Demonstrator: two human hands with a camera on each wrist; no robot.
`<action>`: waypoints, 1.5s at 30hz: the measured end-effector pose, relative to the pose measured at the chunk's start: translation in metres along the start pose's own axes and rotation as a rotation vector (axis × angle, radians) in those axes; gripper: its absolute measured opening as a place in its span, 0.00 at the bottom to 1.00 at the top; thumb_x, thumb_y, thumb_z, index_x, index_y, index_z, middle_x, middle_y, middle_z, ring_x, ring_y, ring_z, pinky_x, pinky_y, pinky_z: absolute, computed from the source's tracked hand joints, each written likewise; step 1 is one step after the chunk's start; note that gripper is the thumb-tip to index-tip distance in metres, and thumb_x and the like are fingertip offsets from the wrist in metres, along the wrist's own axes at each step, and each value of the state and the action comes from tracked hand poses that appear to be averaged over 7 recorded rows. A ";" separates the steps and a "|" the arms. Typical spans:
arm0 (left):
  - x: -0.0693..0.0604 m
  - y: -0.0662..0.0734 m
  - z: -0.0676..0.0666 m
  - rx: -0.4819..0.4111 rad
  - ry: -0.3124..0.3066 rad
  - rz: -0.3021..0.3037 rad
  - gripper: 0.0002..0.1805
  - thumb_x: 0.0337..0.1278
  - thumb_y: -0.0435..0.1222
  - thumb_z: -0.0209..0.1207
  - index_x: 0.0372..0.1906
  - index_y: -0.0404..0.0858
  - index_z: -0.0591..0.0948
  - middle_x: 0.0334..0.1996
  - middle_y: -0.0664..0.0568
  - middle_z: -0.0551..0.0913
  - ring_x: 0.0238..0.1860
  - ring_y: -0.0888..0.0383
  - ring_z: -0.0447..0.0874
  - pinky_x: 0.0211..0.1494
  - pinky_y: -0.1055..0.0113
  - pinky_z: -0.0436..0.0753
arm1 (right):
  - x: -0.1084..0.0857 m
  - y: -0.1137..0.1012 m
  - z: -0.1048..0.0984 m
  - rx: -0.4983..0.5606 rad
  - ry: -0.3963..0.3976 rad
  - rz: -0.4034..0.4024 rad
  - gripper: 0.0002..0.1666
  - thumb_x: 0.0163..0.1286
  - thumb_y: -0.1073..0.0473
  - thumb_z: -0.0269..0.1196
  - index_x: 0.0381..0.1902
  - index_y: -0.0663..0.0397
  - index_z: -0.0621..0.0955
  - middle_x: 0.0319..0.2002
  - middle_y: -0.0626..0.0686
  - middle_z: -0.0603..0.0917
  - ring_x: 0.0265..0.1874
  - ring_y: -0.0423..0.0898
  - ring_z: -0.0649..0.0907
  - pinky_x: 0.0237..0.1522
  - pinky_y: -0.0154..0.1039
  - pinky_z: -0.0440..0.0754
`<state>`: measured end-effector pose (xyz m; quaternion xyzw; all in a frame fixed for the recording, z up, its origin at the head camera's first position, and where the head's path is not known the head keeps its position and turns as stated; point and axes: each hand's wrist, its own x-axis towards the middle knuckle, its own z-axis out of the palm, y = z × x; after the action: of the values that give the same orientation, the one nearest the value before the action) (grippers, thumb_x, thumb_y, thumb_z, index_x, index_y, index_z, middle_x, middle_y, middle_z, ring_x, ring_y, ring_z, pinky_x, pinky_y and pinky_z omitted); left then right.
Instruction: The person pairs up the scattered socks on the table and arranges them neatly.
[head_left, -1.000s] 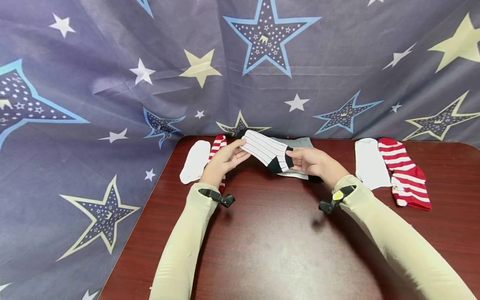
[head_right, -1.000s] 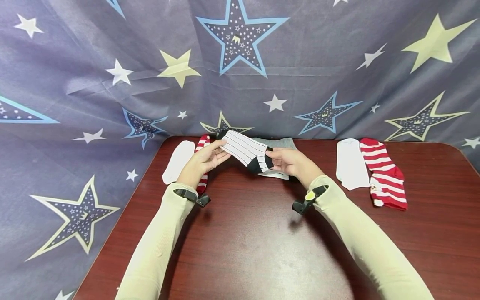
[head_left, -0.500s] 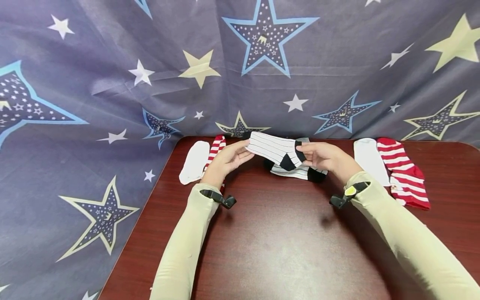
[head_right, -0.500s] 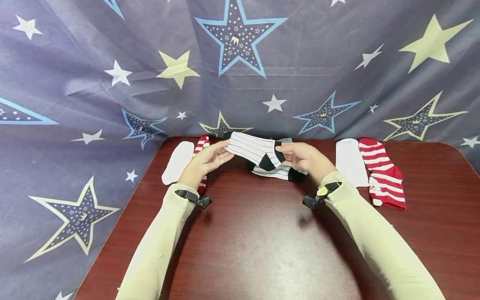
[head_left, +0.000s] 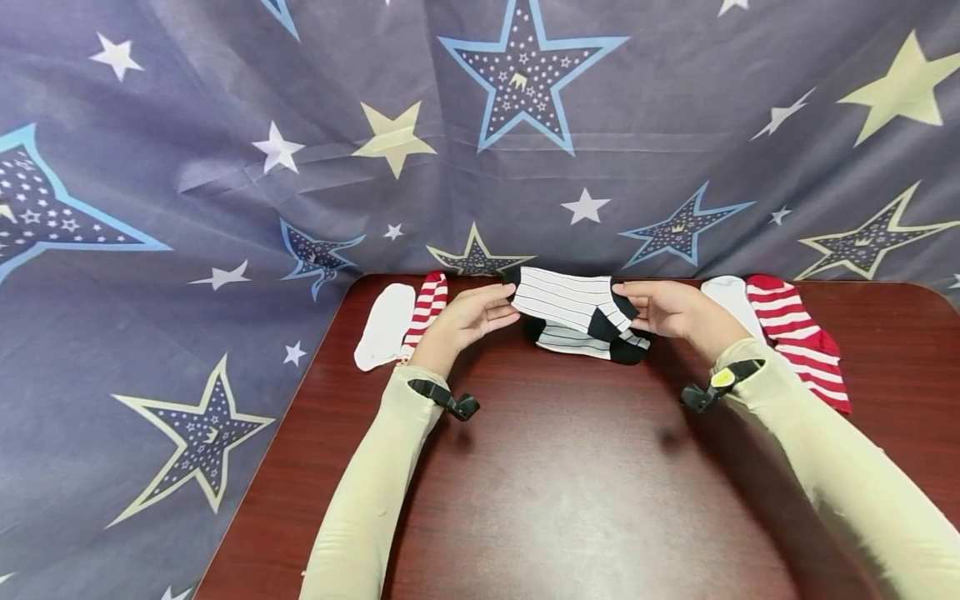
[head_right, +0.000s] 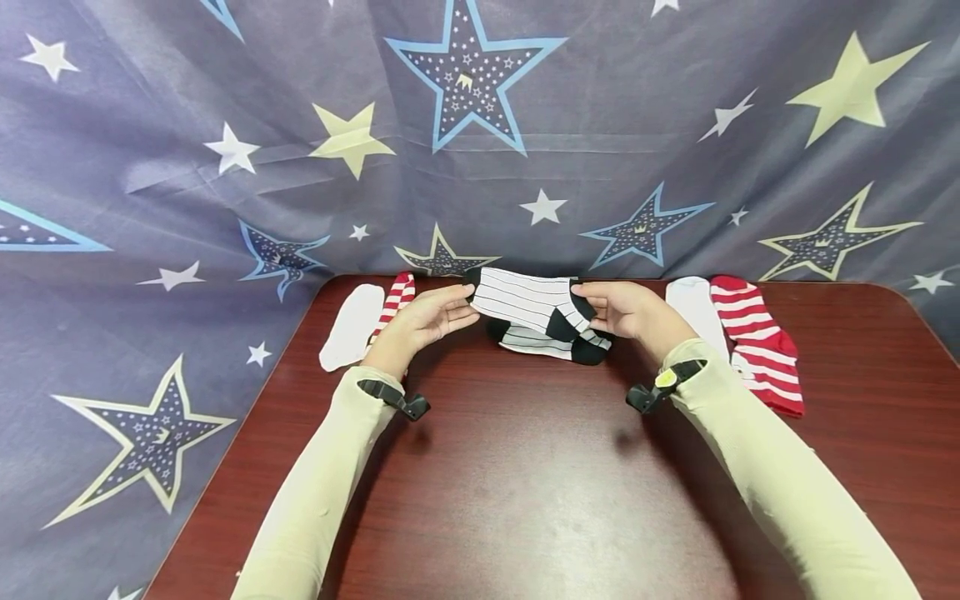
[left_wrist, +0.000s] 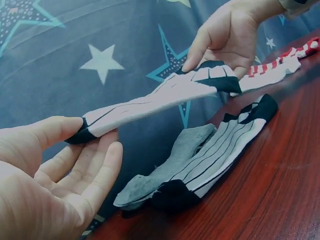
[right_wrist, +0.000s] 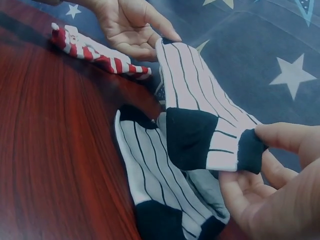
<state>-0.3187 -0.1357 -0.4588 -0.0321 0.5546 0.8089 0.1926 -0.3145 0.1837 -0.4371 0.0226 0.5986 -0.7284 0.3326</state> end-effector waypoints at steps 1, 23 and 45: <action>0.000 -0.001 0.001 0.016 -0.004 0.001 0.05 0.73 0.28 0.54 0.41 0.39 0.78 0.30 0.53 0.88 0.33 0.58 0.89 0.48 0.63 0.90 | 0.000 0.000 -0.001 0.001 0.003 0.003 0.21 0.83 0.57 0.49 0.31 0.42 0.84 0.32 0.40 0.89 0.36 0.37 0.85 0.46 0.31 0.80; 0.013 -0.021 0.017 0.168 0.050 -0.036 0.08 0.66 0.22 0.58 0.39 0.37 0.76 0.26 0.55 0.84 0.26 0.60 0.86 0.68 0.48 0.77 | -0.006 0.008 -0.025 -0.076 0.043 0.009 0.23 0.82 0.59 0.47 0.30 0.40 0.84 0.30 0.40 0.88 0.34 0.34 0.84 0.42 0.29 0.82; 0.015 -0.030 0.030 0.430 0.140 -0.041 0.16 0.64 0.28 0.64 0.55 0.25 0.81 0.28 0.51 0.84 0.25 0.61 0.84 0.50 0.60 0.89 | -0.005 0.019 -0.025 -0.063 0.088 0.010 0.21 0.81 0.62 0.50 0.29 0.43 0.83 0.28 0.41 0.88 0.32 0.35 0.84 0.40 0.28 0.83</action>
<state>-0.3174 -0.0947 -0.4776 -0.0578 0.7256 0.6636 0.1725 -0.3100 0.2065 -0.4579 0.0469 0.6353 -0.7057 0.3101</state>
